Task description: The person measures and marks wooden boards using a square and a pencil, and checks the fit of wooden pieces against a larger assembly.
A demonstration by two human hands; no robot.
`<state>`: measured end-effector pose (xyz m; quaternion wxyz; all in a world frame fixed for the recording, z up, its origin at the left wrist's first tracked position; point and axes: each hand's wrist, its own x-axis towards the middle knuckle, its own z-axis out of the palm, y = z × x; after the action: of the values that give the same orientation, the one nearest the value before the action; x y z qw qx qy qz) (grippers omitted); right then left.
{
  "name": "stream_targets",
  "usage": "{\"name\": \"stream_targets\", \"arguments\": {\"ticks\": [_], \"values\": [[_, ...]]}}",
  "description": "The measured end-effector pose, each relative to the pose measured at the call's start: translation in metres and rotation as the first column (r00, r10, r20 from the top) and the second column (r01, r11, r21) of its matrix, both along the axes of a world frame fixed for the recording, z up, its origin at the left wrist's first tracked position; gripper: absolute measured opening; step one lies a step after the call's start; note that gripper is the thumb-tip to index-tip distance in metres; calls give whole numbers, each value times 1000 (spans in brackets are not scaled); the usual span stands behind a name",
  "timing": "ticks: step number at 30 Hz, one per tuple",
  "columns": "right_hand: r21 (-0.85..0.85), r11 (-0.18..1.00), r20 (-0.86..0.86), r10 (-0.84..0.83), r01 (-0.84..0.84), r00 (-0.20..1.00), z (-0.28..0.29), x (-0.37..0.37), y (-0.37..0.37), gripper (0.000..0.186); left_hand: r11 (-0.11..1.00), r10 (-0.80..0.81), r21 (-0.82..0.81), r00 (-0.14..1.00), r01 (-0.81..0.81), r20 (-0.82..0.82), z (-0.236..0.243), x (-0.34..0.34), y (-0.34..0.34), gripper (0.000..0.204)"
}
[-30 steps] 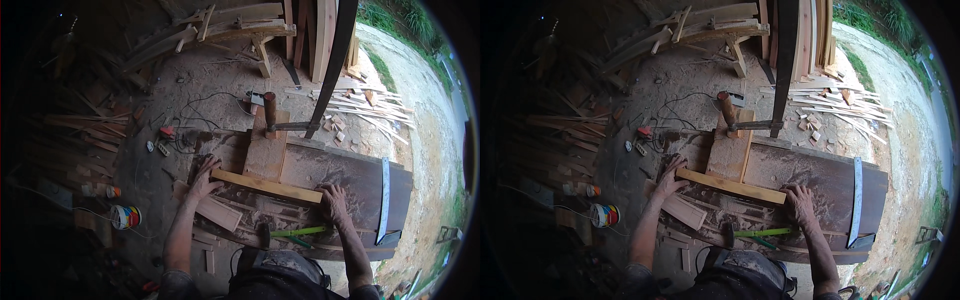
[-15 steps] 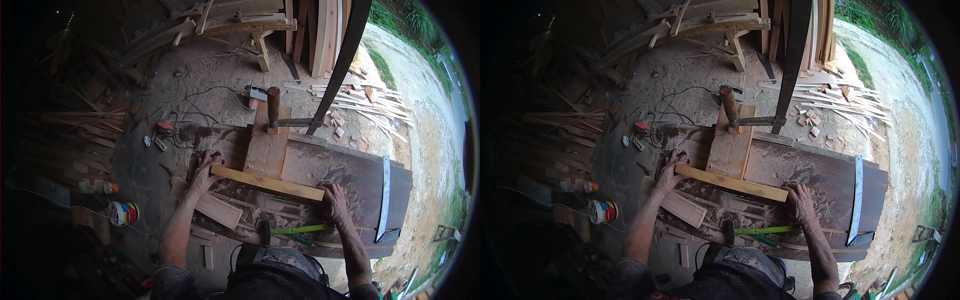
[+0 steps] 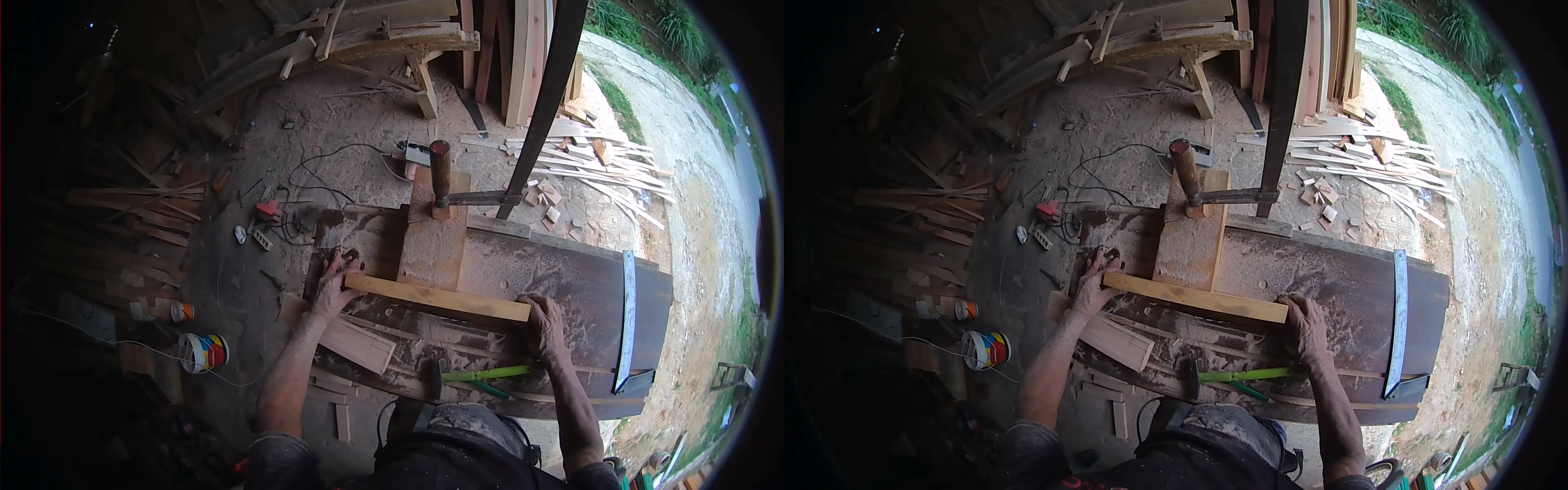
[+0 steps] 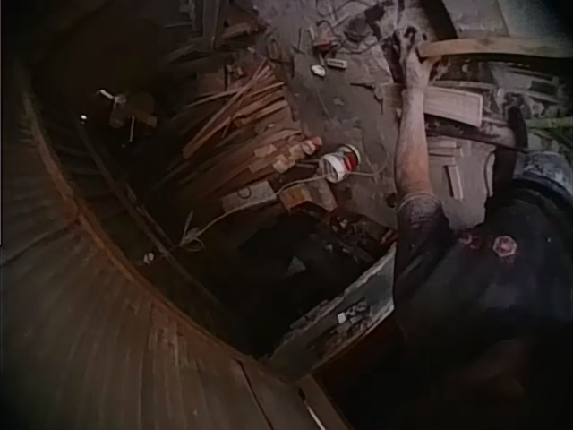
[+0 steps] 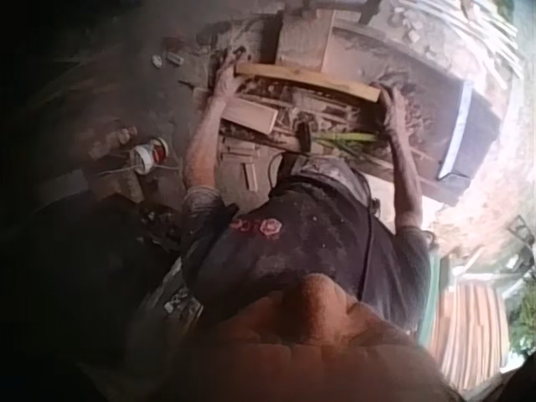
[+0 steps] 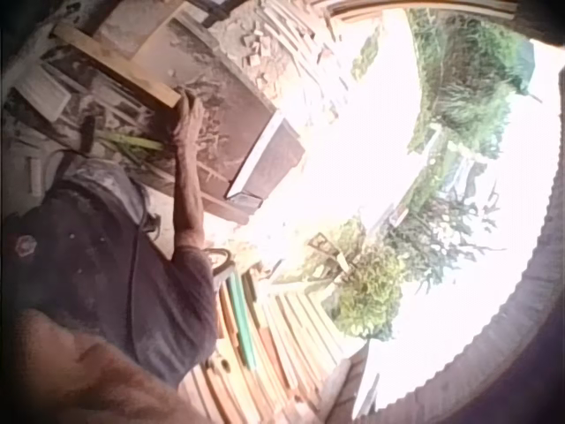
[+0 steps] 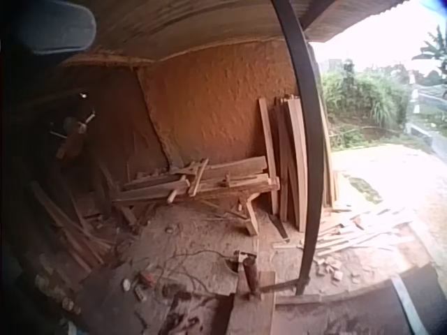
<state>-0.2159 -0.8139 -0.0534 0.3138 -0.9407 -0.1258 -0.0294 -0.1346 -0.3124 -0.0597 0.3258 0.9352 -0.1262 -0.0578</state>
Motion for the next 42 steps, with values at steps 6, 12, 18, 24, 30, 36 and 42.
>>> {"name": "stream_targets", "arguments": {"ticks": [6,12,18,24,30,36,42], "values": [[20,999,29,39,-39,999,-5,2,-5,38,993,54,-104,994,-64,-91,-2,2,0,47],[18,995,32,94,-95,995,-8,3,-11,41,989,91,-102,987,-105,-136,13,4,-10,46],[-6,993,35,116,-115,993,-4,3,-11,41,988,90,-107,976,-113,-200,4,2,-5,53],[9,994,79,108,-109,991,-7,2,-13,39,987,118,-87,980,-134,-162,-3,5,-2,63],[-20,993,27,113,-113,993,-1,4,-12,46,998,44,58,993,-38,-112,7,1,0,68],[-3,995,13,102,-102,995,7,2,-16,56,906,321,226,929,-357,182,46,-40,-40,91],[-7,993,-18,114,-114,993,5,5,-15,54,391,920,-33,392,-920,-6,5,-125,-65,115]]}}
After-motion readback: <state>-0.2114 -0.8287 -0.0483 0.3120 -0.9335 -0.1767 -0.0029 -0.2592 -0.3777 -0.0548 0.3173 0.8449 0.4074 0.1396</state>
